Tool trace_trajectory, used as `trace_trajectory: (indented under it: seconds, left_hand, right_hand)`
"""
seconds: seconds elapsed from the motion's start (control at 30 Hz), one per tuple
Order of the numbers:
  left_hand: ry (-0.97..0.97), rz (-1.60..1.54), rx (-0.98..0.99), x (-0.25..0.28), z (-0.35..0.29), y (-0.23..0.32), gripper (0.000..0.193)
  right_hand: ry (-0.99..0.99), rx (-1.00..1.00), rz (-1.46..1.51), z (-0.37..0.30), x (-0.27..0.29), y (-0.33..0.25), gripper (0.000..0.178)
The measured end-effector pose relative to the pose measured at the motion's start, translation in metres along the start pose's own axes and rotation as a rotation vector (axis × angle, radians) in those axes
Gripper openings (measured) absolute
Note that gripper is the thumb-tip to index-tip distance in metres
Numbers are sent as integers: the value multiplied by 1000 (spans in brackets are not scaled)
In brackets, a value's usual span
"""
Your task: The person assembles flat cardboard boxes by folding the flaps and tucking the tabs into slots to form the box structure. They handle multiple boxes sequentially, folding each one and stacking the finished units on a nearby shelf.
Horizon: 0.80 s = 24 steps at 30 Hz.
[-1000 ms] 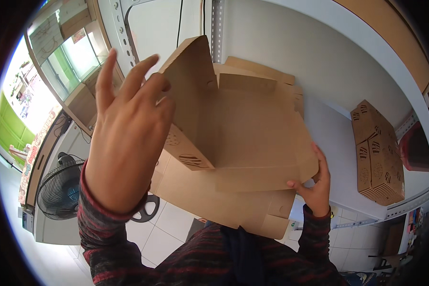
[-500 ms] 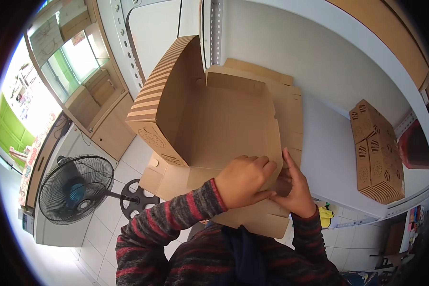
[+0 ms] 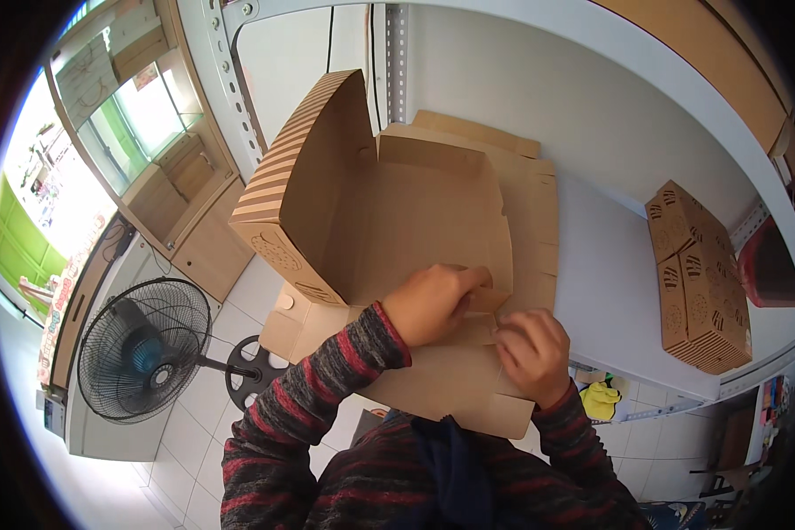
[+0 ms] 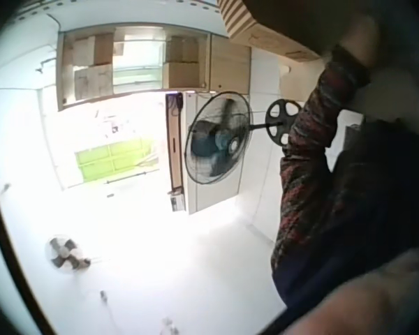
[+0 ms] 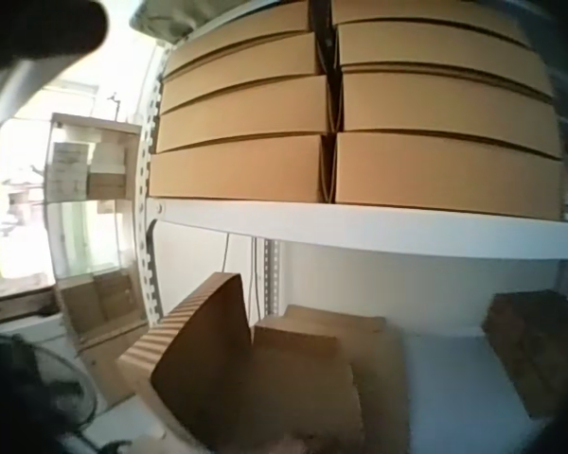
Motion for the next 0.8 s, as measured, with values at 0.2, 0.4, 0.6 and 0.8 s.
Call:
trace_trajectory:
  seconds: [0.2,0.4,0.6,0.8]
  left_hand:
    - [3,-49,-31,0,-4,5,15]
    - [-20,48,0,5,-8,10,12]
    - [-8,-1,32,10,-11,15,11]
    - [-44,0,33,12,-13,21,13]
  right_hand:
    - [-44,223,-111,8,-3,-4,11]
    - [24,314,-167,7,-7,-3,8]
    - [110,332,-207,5,-6,-2,8]
    - [117,322,-226,3,-6,-1,7]
Point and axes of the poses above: each hand's wrist, its own z-axis towards the middle knuckle, its own x-axis out of the back of the hand, y = z × x, the point moved 1 cm from there along z, towards the middle knuckle, and after that the axes turned 1 degree about -x, right-handed, at the moved point
